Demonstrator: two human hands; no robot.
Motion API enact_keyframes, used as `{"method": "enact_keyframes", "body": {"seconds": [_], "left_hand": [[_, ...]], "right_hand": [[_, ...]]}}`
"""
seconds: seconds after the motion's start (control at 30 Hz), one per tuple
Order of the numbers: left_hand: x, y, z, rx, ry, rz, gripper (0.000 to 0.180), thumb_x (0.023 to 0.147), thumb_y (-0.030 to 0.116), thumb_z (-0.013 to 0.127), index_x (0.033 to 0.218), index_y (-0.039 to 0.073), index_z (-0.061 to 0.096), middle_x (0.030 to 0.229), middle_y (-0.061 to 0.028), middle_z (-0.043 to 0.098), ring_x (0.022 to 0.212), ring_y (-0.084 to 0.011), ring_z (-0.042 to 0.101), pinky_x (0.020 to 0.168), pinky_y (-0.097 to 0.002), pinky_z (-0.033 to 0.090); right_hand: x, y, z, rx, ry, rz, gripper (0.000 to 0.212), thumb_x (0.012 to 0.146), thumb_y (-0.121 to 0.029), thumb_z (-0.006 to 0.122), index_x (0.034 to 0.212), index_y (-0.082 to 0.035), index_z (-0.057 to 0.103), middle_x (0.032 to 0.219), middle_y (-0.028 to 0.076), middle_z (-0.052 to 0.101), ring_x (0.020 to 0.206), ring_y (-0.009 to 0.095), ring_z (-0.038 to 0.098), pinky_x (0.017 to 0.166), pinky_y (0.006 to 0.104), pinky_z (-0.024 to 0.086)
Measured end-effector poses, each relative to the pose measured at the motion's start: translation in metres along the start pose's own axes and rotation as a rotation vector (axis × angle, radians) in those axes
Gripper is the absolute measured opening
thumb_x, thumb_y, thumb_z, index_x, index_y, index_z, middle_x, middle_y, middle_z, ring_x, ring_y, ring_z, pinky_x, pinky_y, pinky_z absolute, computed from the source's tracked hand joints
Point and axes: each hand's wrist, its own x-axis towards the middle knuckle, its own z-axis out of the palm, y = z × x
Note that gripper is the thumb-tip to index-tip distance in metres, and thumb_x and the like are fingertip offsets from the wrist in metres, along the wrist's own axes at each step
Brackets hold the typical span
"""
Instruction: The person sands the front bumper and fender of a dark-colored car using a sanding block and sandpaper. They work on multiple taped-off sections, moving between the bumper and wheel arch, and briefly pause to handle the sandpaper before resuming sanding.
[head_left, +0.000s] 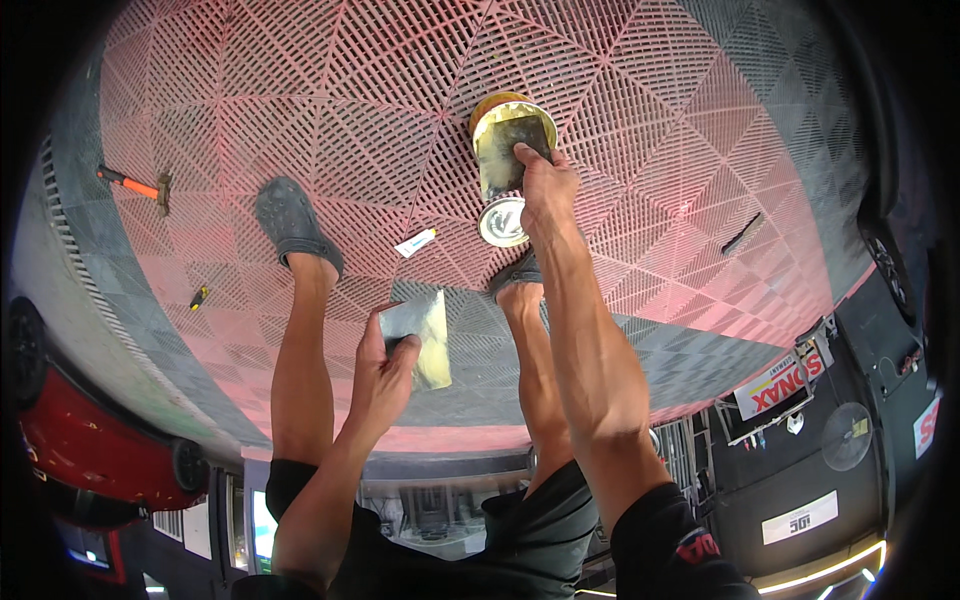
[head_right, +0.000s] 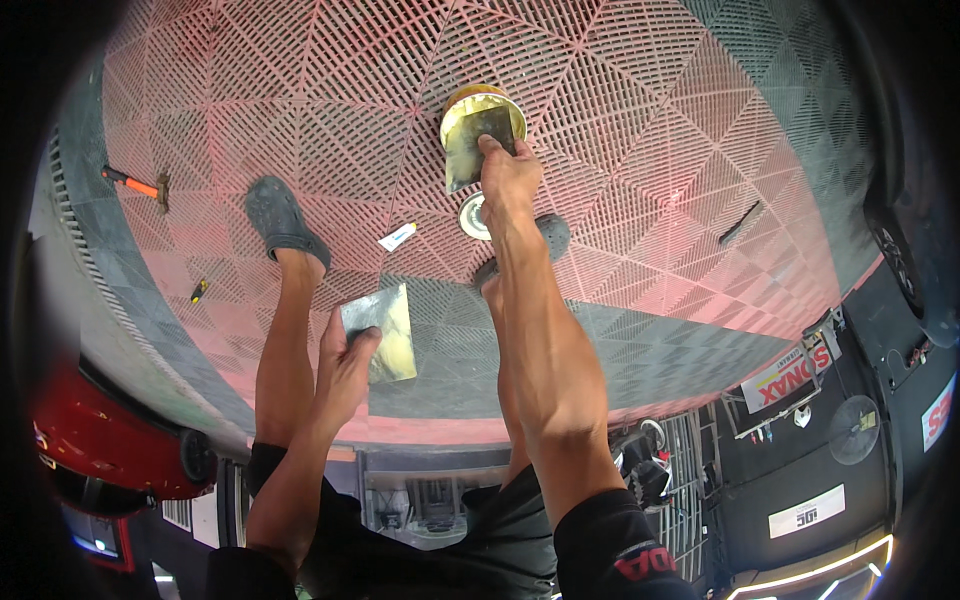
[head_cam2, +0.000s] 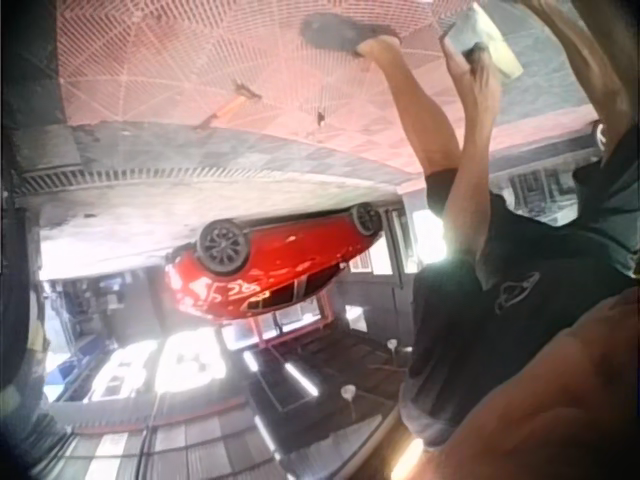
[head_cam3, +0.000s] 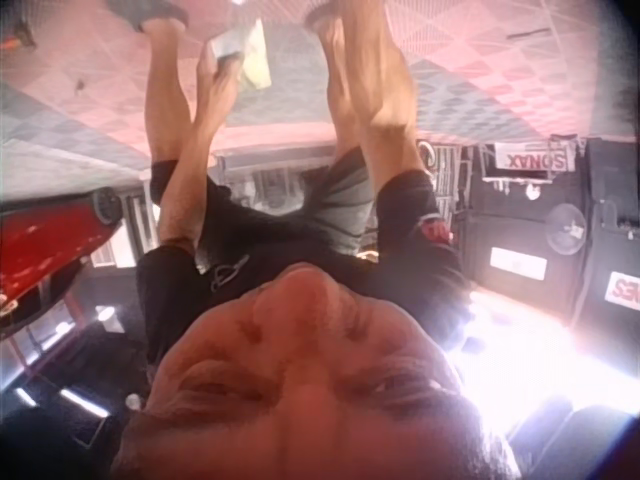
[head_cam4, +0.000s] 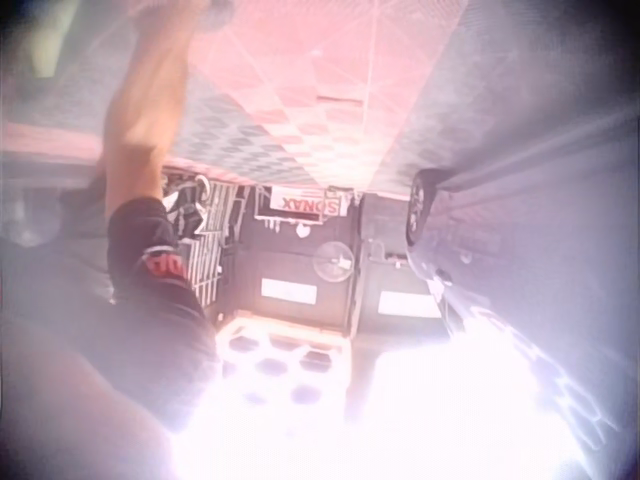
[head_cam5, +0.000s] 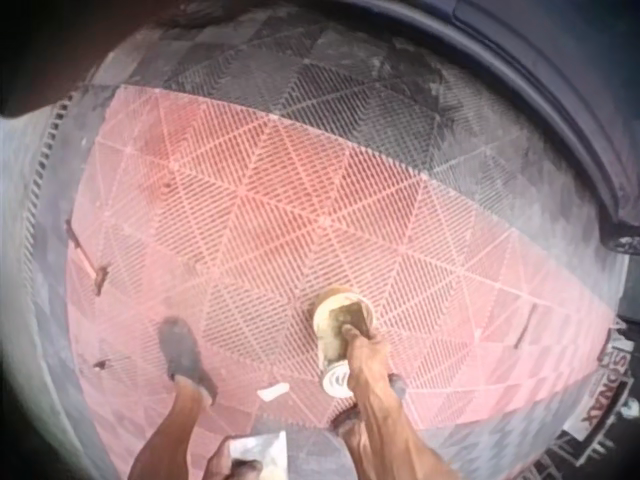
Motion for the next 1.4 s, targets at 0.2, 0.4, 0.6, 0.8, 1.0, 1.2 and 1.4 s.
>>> {"method": "enact_keyframes", "body": {"seconds": [0.2,0.4,0.6,0.8,1.0,1.2,1.4], "left_hand": [[0.0,-0.01,0.011,0.056,0.003,0.009,0.034,0.111,0.008,0.059,0.144,0.001,0.055,0.109,-0.0062,0.066,0.095,-0.0117,0.058,0.085,-0.0313,0.052],[0.005,-0.009,0.02,0.02,0.05,0.045,0.031,0.111,0.009,0.061,0.141,0.001,0.057,0.107,-0.0045,0.065,0.093,-0.012,0.057,0.083,-0.0304,0.05],[0.01,-0.009,0.016,-0.144,0.172,0.005,0.03,0.11,0.009,0.063,0.14,0.003,0.062,0.123,-0.0057,0.069,0.11,-0.0132,0.061,0.099,-0.0323,0.05],[0.014,0.0,0.011,-0.613,0.234,-0.12,0.03,0.104,0.012,0.064,0.133,0.004,0.065,0.121,-0.0066,0.071,0.111,-0.0177,0.07,0.101,-0.0354,0.056],[0.007,-0.011,0.01,-0.908,-0.139,-0.219,0.039,0.103,0.008,0.06,0.142,0.001,0.062,0.135,-0.0114,0.071,0.124,-0.0227,0.072,0.109,-0.041,0.059],[-0.008,-0.01,0.014,-0.951,-0.24,-0.193,0.04,0.1,0.003,0.058,0.14,0.005,0.06,0.132,-0.01,0.07,0.121,-0.0226,0.072,0.106,-0.0425,0.061],[-0.02,-0.014,0.0,-1.004,-0.292,-0.205,0.038,0.098,0.002,0.062,0.136,0.004,0.062,0.126,-0.0104,0.072,0.113,-0.0204,0.074,0.1,-0.0418,0.064]], "right_hand": [[0.004,0.016,0.002,0.193,-0.048,0.086,0.043,0.099,-0.003,0.079,0.139,0.008,0.068,0.126,0.014,0.078,0.108,0.022,0.076,0.099,0.0348,0.06],[-0.008,0.003,0.003,0.348,-0.1,0.082,0.038,0.104,-0.001,0.074,0.14,0.006,0.067,0.128,0.014,0.078,0.113,0.022,0.075,0.103,0.0355,0.06],[-0.043,-0.001,-0.016,0.309,-0.164,0.072,0.034,0.106,-0.002,0.072,0.138,0.006,0.065,0.13,0.015,0.077,0.111,0.021,0.075,0.1,0.0349,0.06],[-0.144,-0.028,-0.079,-0.244,-0.251,-0.289,0.03,0.106,0.0,0.068,0.135,0.002,0.066,0.129,0.016,0.074,0.111,0.022,0.074,0.097,0.0371,0.059],[-0.202,-0.051,-0.135,-0.893,-0.759,-1.065,0.059,0.079,0.003,0.084,0.136,-0.012,0.075,0.138,0.017,0.066,0.134,0.039,0.065,0.116,0.0593,0.055],[-0.204,-0.037,-0.166,-1.116,-0.986,-1.154,0.06,0.076,-0.012,0.088,0.132,-0.03,0.081,0.15,0.006,0.06,0.152,0.042,0.05,0.127,0.071,0.045],[-0.184,-0.042,-0.173,-1.141,-1.041,-1.152,0.054,0.083,-0.011,0.086,0.135,-0.025,0.079,0.145,0.01,0.067,0.149,0.04,0.056,0.128,0.0599,0.047]]}}
